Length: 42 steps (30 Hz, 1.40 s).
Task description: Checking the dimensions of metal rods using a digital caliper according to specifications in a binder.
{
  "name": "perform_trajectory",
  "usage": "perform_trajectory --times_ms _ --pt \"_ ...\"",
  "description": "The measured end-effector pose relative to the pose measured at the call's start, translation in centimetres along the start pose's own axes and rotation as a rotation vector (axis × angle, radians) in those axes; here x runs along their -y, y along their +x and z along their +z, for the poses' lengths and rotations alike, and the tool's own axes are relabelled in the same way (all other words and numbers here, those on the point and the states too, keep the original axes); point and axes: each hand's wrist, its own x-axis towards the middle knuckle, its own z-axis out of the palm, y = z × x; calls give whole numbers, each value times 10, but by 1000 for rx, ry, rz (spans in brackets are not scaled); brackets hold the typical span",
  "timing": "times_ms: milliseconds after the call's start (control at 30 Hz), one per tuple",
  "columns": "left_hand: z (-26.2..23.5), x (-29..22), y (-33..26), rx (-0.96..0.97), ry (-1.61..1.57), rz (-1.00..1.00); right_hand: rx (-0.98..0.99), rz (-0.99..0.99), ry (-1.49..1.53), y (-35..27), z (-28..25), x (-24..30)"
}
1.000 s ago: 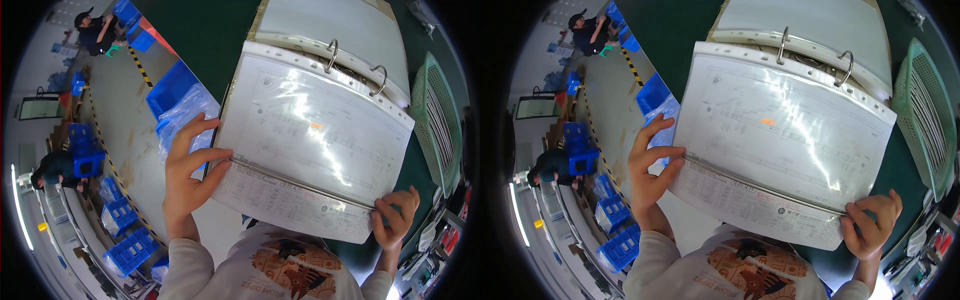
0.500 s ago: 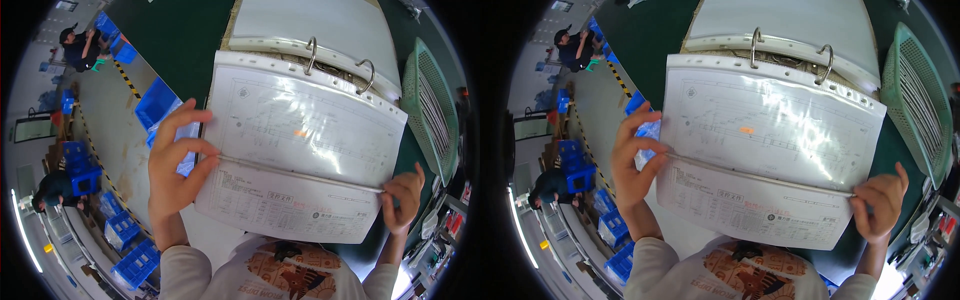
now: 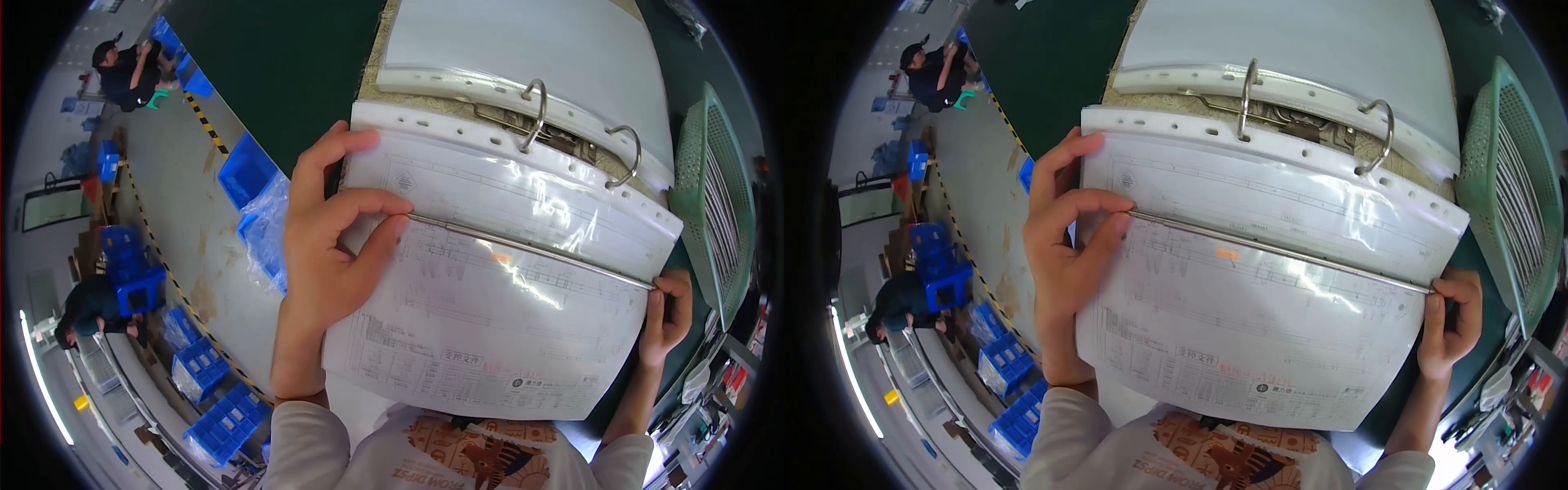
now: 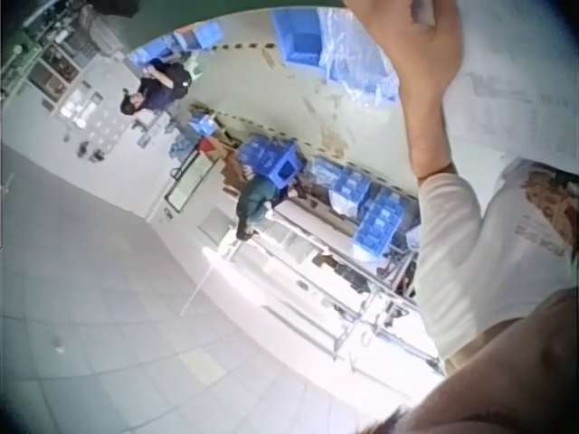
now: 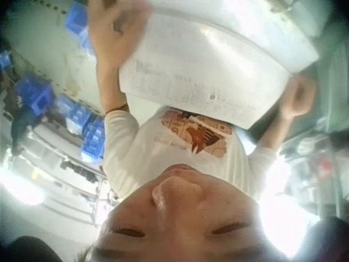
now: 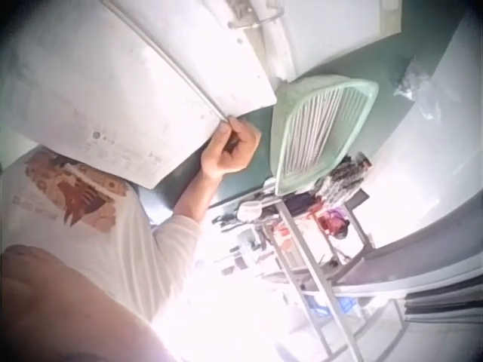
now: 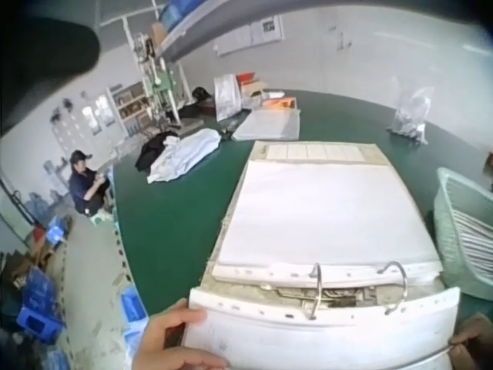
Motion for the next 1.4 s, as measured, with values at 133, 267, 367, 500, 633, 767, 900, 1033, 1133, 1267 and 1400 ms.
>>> perform_trajectory --times_ms 133,267,367,500,633,767,900,1033,1133,1267,1400 --pt "0 -1 0 9 -69 -21 -18 -1 59 -6 -4 -3" --pt "0 -4 -1 5 -81 -41 -7 -70 130 -6 -5 -6" --pt "2 -4 -1 0 -87 -43 11 -52 150 -6 -7 -7" --pt "2 -6 -2 -15 -88 -27 17 -54 156 -2 -7 -6" --pt "5 -2 -3 -42 -94 -1 22 -41 182 -2 -8 -9" --pt "5 -1 0 -45 -80 36 12 -55 189 -1 -9 -8" --pt "3 -2 1 -43 -17 77 16 -89 181 1 -8 -9" --pt "-3 -6 2 18 49 73 5 -62 178 3 -3 -8" --pt "-15 -24 5 155 240 33 -6 -44 153 3 -3 -8" --pt "-7 -43 1 124 362 -38 -8 -50 161 5 -2 -8" --pt "8 -37 -6 -48 273 -77 -4 -43 183 6 0 -7"
